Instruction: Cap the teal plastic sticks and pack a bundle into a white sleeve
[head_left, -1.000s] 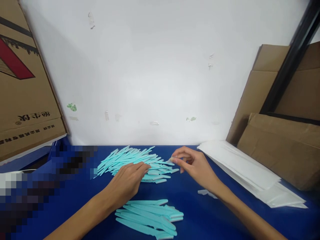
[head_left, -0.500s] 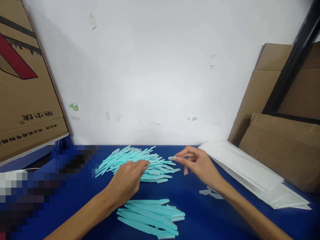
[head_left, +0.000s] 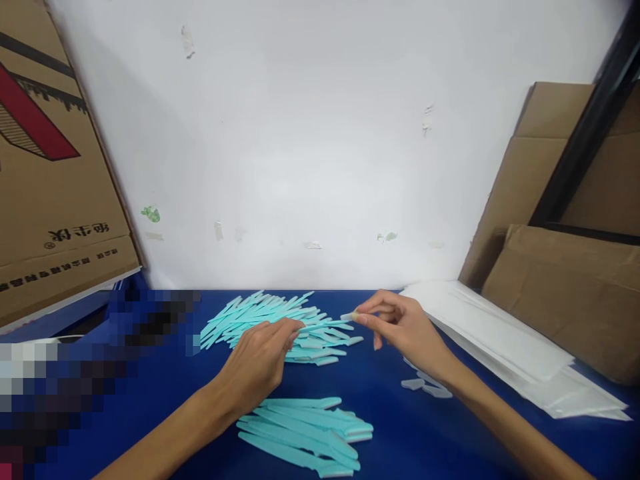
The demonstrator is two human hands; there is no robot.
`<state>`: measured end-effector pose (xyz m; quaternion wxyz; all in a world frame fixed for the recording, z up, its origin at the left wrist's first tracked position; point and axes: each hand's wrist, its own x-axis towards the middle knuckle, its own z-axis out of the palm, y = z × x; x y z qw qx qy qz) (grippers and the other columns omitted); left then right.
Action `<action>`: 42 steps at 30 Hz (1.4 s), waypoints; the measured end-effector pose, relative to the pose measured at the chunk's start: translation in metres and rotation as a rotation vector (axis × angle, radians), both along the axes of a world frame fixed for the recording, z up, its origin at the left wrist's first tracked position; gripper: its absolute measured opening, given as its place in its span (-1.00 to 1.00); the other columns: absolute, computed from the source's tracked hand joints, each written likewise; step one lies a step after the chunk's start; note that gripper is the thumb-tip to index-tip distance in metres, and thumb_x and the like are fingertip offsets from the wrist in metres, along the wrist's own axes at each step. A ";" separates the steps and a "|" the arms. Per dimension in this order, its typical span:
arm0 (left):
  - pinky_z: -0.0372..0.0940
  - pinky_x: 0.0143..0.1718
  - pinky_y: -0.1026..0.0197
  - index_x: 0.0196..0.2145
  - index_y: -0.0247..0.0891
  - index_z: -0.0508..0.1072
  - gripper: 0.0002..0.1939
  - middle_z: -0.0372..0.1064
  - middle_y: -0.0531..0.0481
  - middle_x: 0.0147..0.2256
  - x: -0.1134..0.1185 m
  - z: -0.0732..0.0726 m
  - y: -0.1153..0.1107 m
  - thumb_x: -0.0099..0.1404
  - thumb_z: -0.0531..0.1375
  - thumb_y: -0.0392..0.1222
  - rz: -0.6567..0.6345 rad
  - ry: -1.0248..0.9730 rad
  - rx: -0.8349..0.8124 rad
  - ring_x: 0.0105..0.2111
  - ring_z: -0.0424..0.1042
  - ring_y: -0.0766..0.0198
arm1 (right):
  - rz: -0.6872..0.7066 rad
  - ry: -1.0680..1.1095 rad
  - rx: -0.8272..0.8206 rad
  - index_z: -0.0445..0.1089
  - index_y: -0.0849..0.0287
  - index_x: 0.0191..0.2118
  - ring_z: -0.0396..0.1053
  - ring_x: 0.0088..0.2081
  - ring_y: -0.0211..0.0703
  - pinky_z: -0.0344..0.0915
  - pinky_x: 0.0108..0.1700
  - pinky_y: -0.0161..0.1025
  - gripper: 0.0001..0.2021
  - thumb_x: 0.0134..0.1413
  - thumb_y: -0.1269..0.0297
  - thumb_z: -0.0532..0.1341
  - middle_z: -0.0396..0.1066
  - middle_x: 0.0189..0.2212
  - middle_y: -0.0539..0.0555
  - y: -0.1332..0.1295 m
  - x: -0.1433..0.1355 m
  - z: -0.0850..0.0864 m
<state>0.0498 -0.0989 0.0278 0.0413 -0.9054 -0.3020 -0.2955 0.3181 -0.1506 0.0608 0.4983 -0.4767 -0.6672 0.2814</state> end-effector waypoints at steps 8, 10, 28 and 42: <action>0.23 -0.42 0.23 -0.02 -0.26 0.37 -0.72 0.46 -0.03 -0.38 0.000 0.000 0.001 0.50 -0.10 -0.24 -0.017 -0.034 0.006 -0.43 0.42 0.20 | 0.011 -0.012 0.009 0.48 0.16 -0.31 0.41 -0.62 -0.28 0.29 -0.52 -0.32 -0.76 0.10 0.07 0.34 0.56 -0.43 0.03 0.003 -0.001 -0.006; 0.23 -0.41 0.22 -0.01 -0.26 0.36 -0.72 0.47 -0.02 -0.38 -0.001 0.000 0.001 0.50 -0.10 -0.24 -0.008 -0.045 0.019 -0.43 0.43 0.20 | -0.013 0.001 0.023 0.49 0.16 -0.31 0.40 -0.62 -0.28 0.28 -0.53 -0.32 -0.76 0.10 0.07 0.34 0.55 -0.48 0.02 0.002 -0.002 -0.003; 0.19 -0.47 0.28 -0.04 -0.25 0.34 -0.73 0.44 0.04 -0.42 0.003 -0.001 -0.004 0.43 -0.06 -0.40 -0.103 -0.018 0.174 -0.53 0.37 0.29 | 0.027 0.041 -0.028 0.49 0.16 -0.37 0.38 -0.66 -0.27 0.27 -0.55 -0.29 -0.73 0.07 0.02 0.35 0.56 -0.47 0.05 -0.001 -0.015 -0.019; 0.27 -0.38 0.28 0.08 -0.22 0.33 -0.62 0.40 -0.04 -0.30 -0.001 0.000 0.013 0.42 -0.09 -0.42 -0.024 0.037 0.096 -0.37 0.41 0.25 | 0.011 -0.275 -0.013 0.55 0.05 -0.20 0.38 -0.61 -0.28 0.30 -0.47 -0.28 -0.73 0.22 0.00 0.21 0.59 -0.29 0.01 -0.001 -0.006 0.001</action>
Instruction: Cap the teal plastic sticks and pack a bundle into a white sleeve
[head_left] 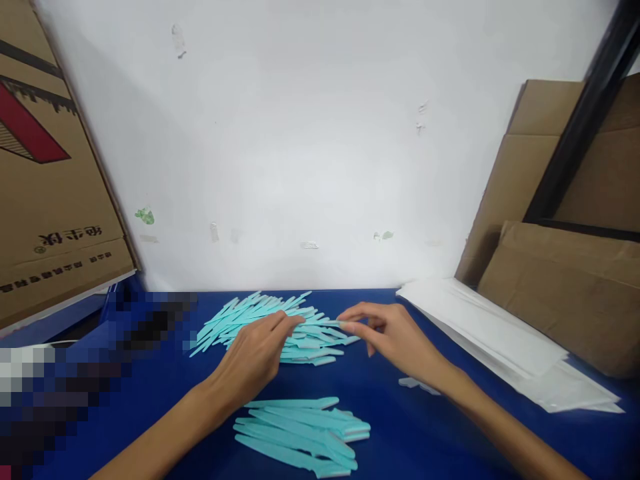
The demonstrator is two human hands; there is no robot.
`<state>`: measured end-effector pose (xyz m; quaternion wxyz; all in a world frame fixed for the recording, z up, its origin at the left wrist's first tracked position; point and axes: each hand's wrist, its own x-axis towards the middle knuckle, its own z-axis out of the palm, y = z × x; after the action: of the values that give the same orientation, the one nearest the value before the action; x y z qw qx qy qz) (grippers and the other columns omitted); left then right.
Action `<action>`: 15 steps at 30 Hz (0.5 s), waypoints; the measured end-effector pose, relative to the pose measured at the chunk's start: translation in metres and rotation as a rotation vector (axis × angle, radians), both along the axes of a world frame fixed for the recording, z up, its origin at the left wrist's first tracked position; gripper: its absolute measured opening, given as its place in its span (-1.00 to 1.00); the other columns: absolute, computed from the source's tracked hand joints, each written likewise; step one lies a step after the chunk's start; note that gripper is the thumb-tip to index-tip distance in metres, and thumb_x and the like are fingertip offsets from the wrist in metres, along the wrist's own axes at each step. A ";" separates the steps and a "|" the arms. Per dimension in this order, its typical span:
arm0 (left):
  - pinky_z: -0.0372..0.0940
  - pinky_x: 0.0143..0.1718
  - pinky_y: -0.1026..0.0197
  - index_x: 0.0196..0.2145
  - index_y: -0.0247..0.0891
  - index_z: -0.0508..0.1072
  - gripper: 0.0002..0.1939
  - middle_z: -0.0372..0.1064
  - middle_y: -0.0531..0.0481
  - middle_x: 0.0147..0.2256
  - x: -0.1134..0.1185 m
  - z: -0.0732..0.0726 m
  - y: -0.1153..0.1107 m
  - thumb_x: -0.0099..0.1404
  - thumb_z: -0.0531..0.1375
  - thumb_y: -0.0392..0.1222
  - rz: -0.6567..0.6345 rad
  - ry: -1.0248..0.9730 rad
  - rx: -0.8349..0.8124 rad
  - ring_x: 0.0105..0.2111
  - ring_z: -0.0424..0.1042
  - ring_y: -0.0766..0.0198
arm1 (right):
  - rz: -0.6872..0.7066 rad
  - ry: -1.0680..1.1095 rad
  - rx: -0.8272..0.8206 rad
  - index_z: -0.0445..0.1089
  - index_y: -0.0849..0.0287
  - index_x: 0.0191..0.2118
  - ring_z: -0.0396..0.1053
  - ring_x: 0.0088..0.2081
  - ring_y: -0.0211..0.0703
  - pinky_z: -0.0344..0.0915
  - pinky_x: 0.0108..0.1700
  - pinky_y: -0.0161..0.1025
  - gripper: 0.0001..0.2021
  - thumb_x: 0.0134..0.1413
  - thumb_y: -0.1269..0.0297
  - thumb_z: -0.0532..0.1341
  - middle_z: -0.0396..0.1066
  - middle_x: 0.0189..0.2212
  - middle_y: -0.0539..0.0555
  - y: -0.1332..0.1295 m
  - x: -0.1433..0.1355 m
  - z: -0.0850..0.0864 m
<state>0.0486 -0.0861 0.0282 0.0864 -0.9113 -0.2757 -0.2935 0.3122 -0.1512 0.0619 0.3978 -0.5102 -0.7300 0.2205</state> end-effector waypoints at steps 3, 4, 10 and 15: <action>0.34 -0.23 0.17 0.17 -0.23 0.29 -0.45 0.38 -0.14 -0.15 -0.010 0.001 0.012 0.31 -0.11 -0.53 0.119 0.037 -0.035 -0.21 0.42 0.16 | -0.211 -0.283 0.064 0.54 0.02 -0.16 0.45 -0.49 -0.18 0.30 -0.39 -0.25 -0.70 0.26 0.00 0.13 0.59 -0.27 0.02 0.004 0.023 0.008; 0.35 -0.18 0.13 0.20 -0.24 0.26 -0.40 0.36 -0.18 -0.10 -0.014 0.000 0.016 0.27 -0.11 -0.56 0.158 0.047 -0.039 -0.16 0.41 0.13 | -0.296 -0.417 0.057 0.55 0.01 -0.17 0.48 -0.42 -0.12 0.28 -0.37 -0.25 -0.73 0.24 0.02 0.16 0.59 -0.29 0.04 0.006 0.033 0.009; 0.31 -0.05 -0.03 0.26 -0.31 0.18 -0.29 0.28 -0.26 0.00 -0.025 -0.006 0.027 0.16 -0.07 -0.60 0.243 0.135 -0.044 -0.05 0.34 0.01 | -0.485 -0.771 -0.305 0.56 0.03 -0.32 0.50 -0.36 0.00 0.20 -0.43 -0.22 -0.81 0.09 0.08 0.27 0.57 -0.36 0.09 0.016 0.094 0.003; 0.26 -0.01 -0.11 0.06 -0.19 0.39 -0.67 0.30 -0.19 -0.03 -0.013 0.003 0.011 0.43 -0.04 -0.31 0.116 0.099 -0.053 -0.03 0.30 -0.01 | -0.529 -0.827 -0.493 0.57 0.07 -0.39 0.51 -0.36 0.07 0.17 -0.45 -0.18 -0.81 0.00 0.08 0.32 0.57 -0.37 0.15 0.015 0.102 -0.001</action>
<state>0.0352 -0.0753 0.0313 0.0925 -0.9091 -0.3312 -0.2351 0.4138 -0.1364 0.0607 -0.0118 -0.7985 -0.5990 0.0582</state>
